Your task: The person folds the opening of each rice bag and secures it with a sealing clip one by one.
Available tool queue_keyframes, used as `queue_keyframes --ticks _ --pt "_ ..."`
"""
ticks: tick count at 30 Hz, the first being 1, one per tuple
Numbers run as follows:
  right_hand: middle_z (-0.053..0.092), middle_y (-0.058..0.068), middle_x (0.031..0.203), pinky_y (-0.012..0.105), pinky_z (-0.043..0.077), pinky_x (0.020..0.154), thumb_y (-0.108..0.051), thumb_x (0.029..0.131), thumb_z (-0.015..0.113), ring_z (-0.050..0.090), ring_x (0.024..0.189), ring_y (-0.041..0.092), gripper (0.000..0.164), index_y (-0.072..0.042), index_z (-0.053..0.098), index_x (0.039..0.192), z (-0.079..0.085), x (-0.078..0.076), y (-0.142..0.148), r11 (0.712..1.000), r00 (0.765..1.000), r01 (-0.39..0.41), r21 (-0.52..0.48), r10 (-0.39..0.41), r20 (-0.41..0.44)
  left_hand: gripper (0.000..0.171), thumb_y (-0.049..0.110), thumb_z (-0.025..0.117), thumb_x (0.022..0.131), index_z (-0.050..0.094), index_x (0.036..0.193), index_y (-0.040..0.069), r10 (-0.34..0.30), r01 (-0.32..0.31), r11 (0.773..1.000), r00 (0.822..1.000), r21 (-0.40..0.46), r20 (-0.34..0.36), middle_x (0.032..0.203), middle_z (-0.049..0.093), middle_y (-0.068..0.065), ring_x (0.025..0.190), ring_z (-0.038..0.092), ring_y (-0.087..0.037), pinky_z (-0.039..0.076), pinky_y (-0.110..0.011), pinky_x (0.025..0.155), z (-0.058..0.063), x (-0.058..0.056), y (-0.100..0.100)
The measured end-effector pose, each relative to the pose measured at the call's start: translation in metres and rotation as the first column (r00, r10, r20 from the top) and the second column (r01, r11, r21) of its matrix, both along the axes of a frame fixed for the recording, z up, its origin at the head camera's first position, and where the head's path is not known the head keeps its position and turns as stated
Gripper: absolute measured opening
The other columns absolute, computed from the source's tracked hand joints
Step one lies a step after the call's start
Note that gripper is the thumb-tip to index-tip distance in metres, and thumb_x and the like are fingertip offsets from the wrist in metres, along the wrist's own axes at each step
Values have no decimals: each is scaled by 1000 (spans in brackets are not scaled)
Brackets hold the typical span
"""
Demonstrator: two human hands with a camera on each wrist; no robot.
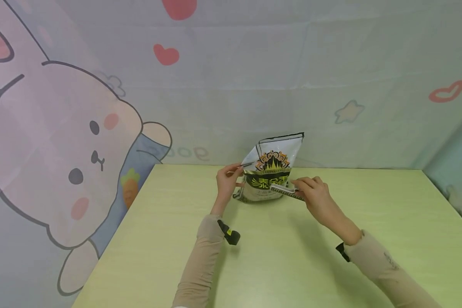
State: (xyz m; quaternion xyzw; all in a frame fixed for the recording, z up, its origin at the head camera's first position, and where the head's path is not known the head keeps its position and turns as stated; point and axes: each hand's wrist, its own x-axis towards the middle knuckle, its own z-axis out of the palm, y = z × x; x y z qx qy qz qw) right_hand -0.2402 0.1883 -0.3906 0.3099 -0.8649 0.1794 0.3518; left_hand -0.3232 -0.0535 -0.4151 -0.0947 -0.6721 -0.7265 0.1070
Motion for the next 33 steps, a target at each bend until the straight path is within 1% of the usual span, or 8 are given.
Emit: queue_keyframes --ticks 3,7,10,14,17,20,24,33 --pt "59 14 89 32 38 54 5 68 70 47 70 26 34 2 62 101 6 -4 -1 1000 999 -27 3 27 -42 24 4 57 85 61 106 -8 8 -8 1000 1000 -13 1 92 57 -27 68 60 -10 53 -57 66 0 0 0" --pt "56 15 90 39 43 63 3 69 70 47 77 28 37 4 60 105 13 -6 -4 999 998 -45 -1 45 -52 24 4 57 86 61 106 -8 10 -10 1000 1000 -22 2 94 56 -28 76 61 -27 53 -57 66 1 0 0" --pt "56 15 90 41 43 66 1 70 70 47 80 28 37 3 60 105 17 -8 -5 999 997 -49 -4 49 -61 25 4 57 86 61 107 -8 8 -8 1000 1000 -23 2 95 56 -29 84 58 -43 53 -57 66 1 1 1" --pt "56 14 90 40 40 65 0 70 71 48 81 30 34 1 61 102 21 -10 -7 999 995 -43 -3 42 -90 25 4 56 86 60 107 -8 5 -5 1000 1000 -26 1 96 55 -31 90 53 -51 53 -56 66 2 1 1" --pt "57 13 90 39 36 61 -2 70 71 48 81 31 30 -1 62 99 24 -12 -9 1000 994 -19 0 19 -110 25 4 56 86 60 107 -8 8 -8 999 1000 -31 -2 96 55 -31 85 57 -45 54 -55 65 2 2 1" --pt "57 13 90 41 38 61 -5 71 70 49 79 32 29 -2 62 99 28 -13 -10 1000 992 6 4 -5 -125 24 4 56 86 61 107 -8 11 -11 999 1000 -35 -6 96 55 -32 72 62 -24 54 -55 65 2 3 1" --pt "57 12 87 46 42 64 -7 71 71 54 75 29 31 -3 62 101 34 -14 -12 1000 993 3 -4 -4 -119 25 4 56 86 60 107 -9 8 -8 1000 1000 -29 -6 96 54 -32 64 57 0 54 -55 65 2 2 1" --pt "54 13 88 45 40 65 -6 73 69 53 71 23 33 -3 60 104 54 -22 -12 1000 999 -20 -8 20 -42 24 3 57 85 61 106 -8 26 -25 1000 1000 -15 11 92 57 -27 67 59 -12 54 -55 64 1 0 2"
